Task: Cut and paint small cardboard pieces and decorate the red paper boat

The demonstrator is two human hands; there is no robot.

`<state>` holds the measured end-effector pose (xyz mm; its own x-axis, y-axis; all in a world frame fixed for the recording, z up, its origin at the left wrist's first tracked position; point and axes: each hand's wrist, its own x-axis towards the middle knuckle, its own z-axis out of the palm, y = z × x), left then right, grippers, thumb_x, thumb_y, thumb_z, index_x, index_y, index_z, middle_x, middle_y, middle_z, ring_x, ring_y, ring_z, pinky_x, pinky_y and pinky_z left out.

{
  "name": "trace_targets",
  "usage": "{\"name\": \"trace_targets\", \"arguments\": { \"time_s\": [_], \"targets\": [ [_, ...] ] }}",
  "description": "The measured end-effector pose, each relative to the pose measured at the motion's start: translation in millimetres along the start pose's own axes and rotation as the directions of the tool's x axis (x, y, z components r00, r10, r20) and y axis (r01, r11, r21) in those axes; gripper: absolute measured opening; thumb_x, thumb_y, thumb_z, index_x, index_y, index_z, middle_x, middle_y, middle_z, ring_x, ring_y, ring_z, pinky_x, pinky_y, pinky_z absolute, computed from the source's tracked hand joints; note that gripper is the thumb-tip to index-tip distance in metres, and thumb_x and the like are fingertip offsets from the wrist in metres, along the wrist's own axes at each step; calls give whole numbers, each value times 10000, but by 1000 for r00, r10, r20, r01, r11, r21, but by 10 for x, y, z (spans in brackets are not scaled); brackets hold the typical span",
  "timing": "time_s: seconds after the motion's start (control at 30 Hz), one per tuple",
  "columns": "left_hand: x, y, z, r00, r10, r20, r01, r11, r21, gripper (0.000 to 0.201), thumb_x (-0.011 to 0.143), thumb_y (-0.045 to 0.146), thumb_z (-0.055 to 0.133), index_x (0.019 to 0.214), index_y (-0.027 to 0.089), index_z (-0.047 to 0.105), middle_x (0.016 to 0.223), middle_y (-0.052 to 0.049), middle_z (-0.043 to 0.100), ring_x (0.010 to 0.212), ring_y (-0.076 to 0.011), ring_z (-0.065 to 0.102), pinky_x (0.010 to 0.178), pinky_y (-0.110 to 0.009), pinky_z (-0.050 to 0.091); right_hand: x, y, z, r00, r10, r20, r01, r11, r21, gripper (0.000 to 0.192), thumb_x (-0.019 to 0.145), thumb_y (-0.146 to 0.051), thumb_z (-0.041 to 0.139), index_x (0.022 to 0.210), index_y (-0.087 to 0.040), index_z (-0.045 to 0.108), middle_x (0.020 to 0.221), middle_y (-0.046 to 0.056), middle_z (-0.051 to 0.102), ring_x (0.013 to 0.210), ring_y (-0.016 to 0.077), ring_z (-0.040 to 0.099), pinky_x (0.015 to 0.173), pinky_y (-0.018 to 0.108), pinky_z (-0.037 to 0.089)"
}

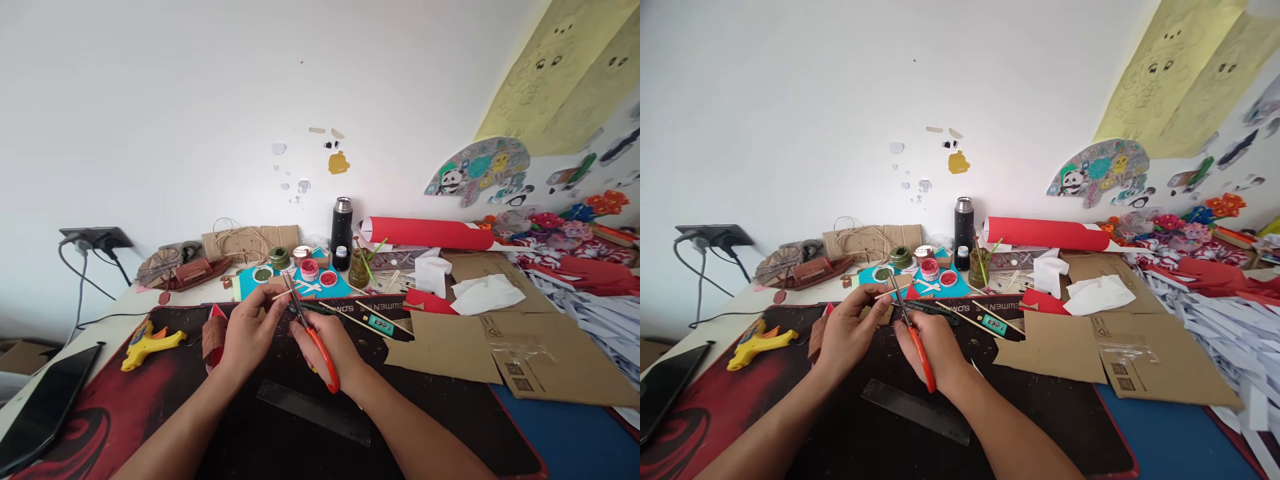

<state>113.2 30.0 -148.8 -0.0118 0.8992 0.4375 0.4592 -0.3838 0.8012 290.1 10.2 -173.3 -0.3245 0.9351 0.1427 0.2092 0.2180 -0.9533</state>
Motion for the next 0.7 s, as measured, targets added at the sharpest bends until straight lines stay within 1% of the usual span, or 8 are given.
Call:
{"name": "trace_targets", "arguments": {
  "time_s": [0.1, 0.17, 0.27, 0.37, 0.43, 0.5, 0.6, 0.7],
  "targets": [
    [5, -24, -9, 1000, -19, -21, 18, 999, -26, 296, 973, 507, 660, 1067, 227, 692, 986, -38, 749, 894, -216, 687, 809, -325, 520, 6, 36, -8, 996, 89, 21, -90, 993, 71, 277, 1064, -438, 575, 878, -239, 625, 535, -49, 544, 431, 149, 524, 481, 275, 416],
    [15, -33, -8, 999, -48, -8, 48, 996, -71, 303, 976, 520, 659, 1051, 226, 674, 979, -34, 729, 865, -205, 668, 778, -313, 513, 9, 44, -21, 996, 90, 14, -91, 992, 90, 282, 1046, -468, 617, 885, -237, 627, 545, -52, 555, 431, 144, 536, 470, 266, 433],
    [34, -10, 5, 993, -65, 99, 82, 981, -175, 352, 992, 559, 645, 1100, 228, 691, 1018, -42, 725, 894, -206, 663, 792, -308, 516, 5, 43, -34, 998, 69, 11, -70, 987, 144, 318, 1030, -511, 646, 887, -228, 623, 572, -52, 572, 445, 132, 552, 473, 250, 451],
    [45, 37, 24, 974, -73, 214, 140, 939, -313, 470, 950, 631, 687, 1172, 218, 726, 1022, -65, 741, 913, -229, 669, 797, -324, 535, -5, 40, -32, 997, 57, 58, -70, 968, 239, 388, 1027, -567, 632, 870, -214, 600, 595, -50, 584, 454, 120, 558, 473, 234, 452],
    [45, 60, 36, 954, -127, 271, 229, 892, -389, 505, 889, 646, 760, 1130, 202, 755, 998, -74, 750, 879, -232, 663, 760, -325, 539, -13, 29, -28, 993, 63, 104, -92, 949, 302, 420, 1018, -599, 627, 879, -204, 601, 604, -48, 589, 452, 120, 561, 460, 231, 451],
    [42, 74, 49, 923, -198, 329, 338, 825, -452, 503, 825, 627, 834, 1065, 187, 780, 951, -71, 749, 795, -208, 634, 689, -308, 515, -18, 1, -29, 986, 74, 150, -125, 925, 359, 431, 998, -614, 648, 920, -190, 629, 605, -47, 592, 443, 123, 561, 448, 234, 453],
    [41, 100, 63, 865, -264, 427, 474, 709, -522, 503, 727, 606, 910, 953, 169, 805, 773, -37, 681, 599, -133, 484, 549, -260, 384, -19, -69, -46, 975, 75, 209, -161, 887, 432, 456, 956, -618, 709, 966, -163, 680, 589, -43, 596, 433, 122, 555, 451, 237, 459],
    [38, 134, 66, 820, -289, 495, 554, 621, -554, 521, 648, 627, 942, 863, 170, 812, 670, -7, 605, 513, -87, 337, 515, -251, 309, -19, -137, -77, 956, 71, 285, -212, 840, 500, 506, 928, -643, 730, 985, -141, 707, 573, -36, 606, 429, 124, 564, 445, 230, 443]
  ]
}}
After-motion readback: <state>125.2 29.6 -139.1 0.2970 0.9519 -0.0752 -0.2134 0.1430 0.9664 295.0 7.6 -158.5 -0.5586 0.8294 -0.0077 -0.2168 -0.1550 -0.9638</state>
